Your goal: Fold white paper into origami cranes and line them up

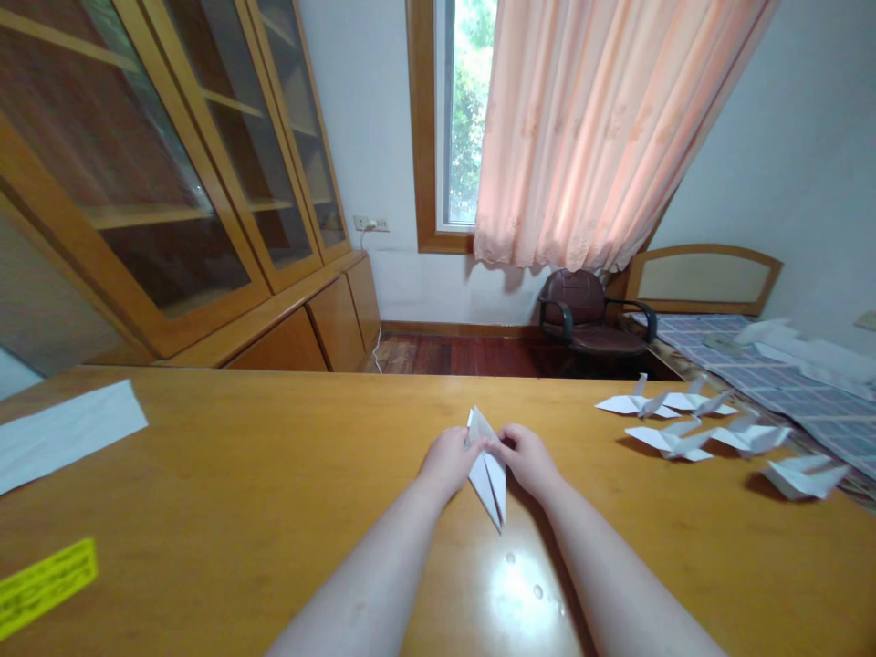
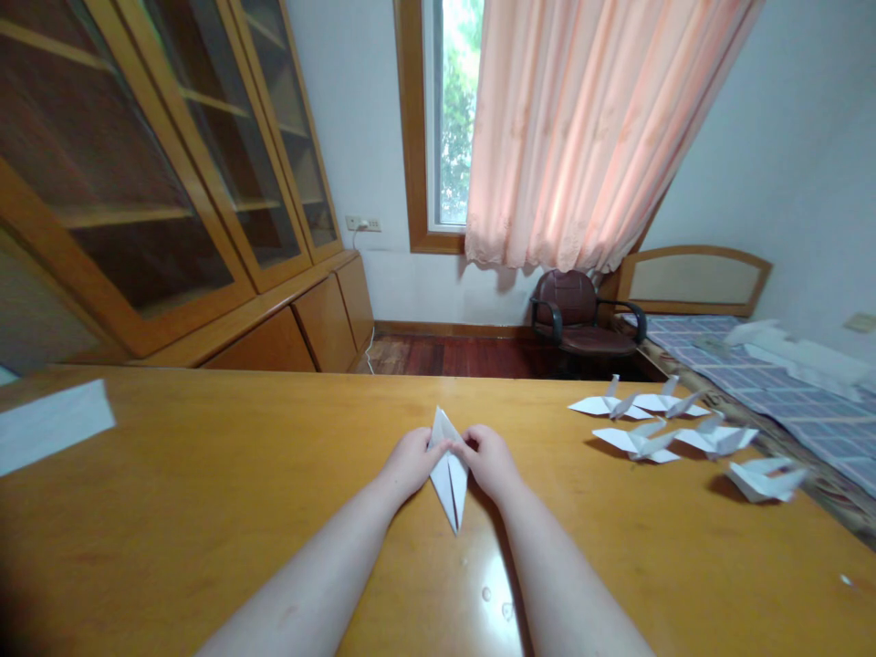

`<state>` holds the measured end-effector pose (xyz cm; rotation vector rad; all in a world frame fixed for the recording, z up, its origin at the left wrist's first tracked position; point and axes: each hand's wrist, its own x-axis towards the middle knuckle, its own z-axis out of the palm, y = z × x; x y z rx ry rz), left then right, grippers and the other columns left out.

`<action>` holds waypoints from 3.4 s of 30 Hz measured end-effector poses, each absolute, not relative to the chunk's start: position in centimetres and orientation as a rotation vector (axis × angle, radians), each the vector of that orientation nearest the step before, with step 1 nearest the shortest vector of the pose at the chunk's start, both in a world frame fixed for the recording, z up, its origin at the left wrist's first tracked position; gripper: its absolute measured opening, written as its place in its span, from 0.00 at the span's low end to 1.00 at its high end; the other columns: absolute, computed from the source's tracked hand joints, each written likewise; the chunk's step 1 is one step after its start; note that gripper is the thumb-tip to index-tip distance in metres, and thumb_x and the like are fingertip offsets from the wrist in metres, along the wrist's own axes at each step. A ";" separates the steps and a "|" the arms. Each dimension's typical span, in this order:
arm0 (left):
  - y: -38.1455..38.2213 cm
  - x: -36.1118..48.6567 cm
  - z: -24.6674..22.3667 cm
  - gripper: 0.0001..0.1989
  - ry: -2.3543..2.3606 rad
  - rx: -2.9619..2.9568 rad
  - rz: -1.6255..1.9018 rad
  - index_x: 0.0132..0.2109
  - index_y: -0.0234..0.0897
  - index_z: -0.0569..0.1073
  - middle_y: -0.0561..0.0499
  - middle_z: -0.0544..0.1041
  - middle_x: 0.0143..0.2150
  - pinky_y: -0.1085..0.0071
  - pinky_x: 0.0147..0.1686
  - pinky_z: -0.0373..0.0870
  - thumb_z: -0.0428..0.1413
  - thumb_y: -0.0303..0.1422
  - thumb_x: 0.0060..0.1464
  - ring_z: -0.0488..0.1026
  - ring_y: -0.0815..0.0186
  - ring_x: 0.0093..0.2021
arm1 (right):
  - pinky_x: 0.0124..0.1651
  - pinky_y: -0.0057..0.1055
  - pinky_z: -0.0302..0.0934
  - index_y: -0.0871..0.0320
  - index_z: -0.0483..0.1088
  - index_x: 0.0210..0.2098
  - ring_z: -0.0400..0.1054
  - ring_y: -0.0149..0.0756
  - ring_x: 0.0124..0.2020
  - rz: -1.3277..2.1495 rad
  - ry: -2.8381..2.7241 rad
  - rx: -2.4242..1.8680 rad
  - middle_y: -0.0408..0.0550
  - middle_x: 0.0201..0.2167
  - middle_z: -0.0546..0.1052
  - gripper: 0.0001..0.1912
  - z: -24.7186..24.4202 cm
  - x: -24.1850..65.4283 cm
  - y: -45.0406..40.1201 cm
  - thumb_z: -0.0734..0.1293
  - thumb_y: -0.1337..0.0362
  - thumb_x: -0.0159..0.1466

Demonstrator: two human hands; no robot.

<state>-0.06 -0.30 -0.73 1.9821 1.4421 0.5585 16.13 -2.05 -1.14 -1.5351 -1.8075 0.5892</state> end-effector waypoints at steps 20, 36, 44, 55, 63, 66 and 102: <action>-0.8 0.0 -0.3 0.15 1.396 2.050 0.473 0.37 0.35 0.75 0.46 0.77 0.39 0.70 0.40 0.63 0.51 0.41 0.50 0.70 0.60 0.41 | 0.29 0.27 0.54 0.58 0.70 0.21 0.62 0.31 0.26 0.598 -1.781 -1.455 0.43 0.21 0.69 0.10 -0.7 15.9 -2.4 0.66 0.59 0.54; -1.1 0.1 0.0 0.11 1.381 2.195 0.458 0.36 0.39 0.76 0.48 0.77 0.38 0.69 0.42 0.62 0.52 0.37 0.49 0.69 0.60 0.42 | 0.28 0.27 0.53 0.58 0.66 0.18 0.60 0.30 0.24 0.562 -1.780 -1.404 0.42 0.19 0.67 0.15 -0.4 15.9 -2.6 0.65 0.57 0.56; -0.9 0.1 -0.4 0.11 1.385 2.211 0.479 0.36 0.39 0.76 0.49 0.77 0.37 0.71 0.39 0.62 0.53 0.37 0.48 0.69 0.61 0.40 | 0.33 0.30 0.57 0.58 0.71 0.23 0.65 0.34 0.28 0.515 -1.669 -1.368 0.46 0.23 0.72 0.13 -0.6 16.3 -2.5 0.63 0.57 0.58; -0.8 0.1 -0.6 0.12 1.389 2.243 0.486 0.36 0.38 0.76 0.48 0.76 0.36 0.71 0.36 0.61 0.51 0.39 0.50 0.69 0.62 0.38 | 0.33 0.29 0.56 0.58 0.70 0.22 0.64 0.34 0.27 0.498 -1.662 -1.412 0.46 0.22 0.71 0.15 -0.5 16.3 -2.5 0.62 0.56 0.60; -0.8 0.1 -0.9 0.13 1.391 2.239 0.494 0.35 0.38 0.75 0.49 0.76 0.35 0.71 0.36 0.61 0.51 0.40 0.50 0.69 0.62 0.38 | 0.32 0.29 0.56 0.58 0.71 0.23 0.65 0.33 0.27 0.486 -1.670 -1.388 0.46 0.22 0.72 0.16 -0.5 16.3 -2.5 0.61 0.55 0.60; -0.8 0.1 -0.8 0.13 1.398 2.229 0.489 0.35 0.38 0.76 0.49 0.76 0.35 0.71 0.36 0.61 0.51 0.40 0.50 0.69 0.62 0.38 | 0.32 0.29 0.56 0.58 0.71 0.23 0.65 0.33 0.27 0.487 -1.660 -1.397 0.45 0.22 0.72 0.16 -0.5 16.3 -2.6 0.62 0.56 0.60; -0.8 0.1 -0.8 0.13 1.389 2.237 0.492 0.37 0.40 0.76 0.49 0.77 0.37 0.70 0.39 0.62 0.51 0.40 0.50 0.69 0.61 0.40 | 0.32 0.29 0.56 0.59 0.71 0.23 0.64 0.34 0.27 0.502 -1.659 -1.411 0.46 0.22 0.72 0.15 -0.6 16.3 -2.5 0.62 0.56 0.59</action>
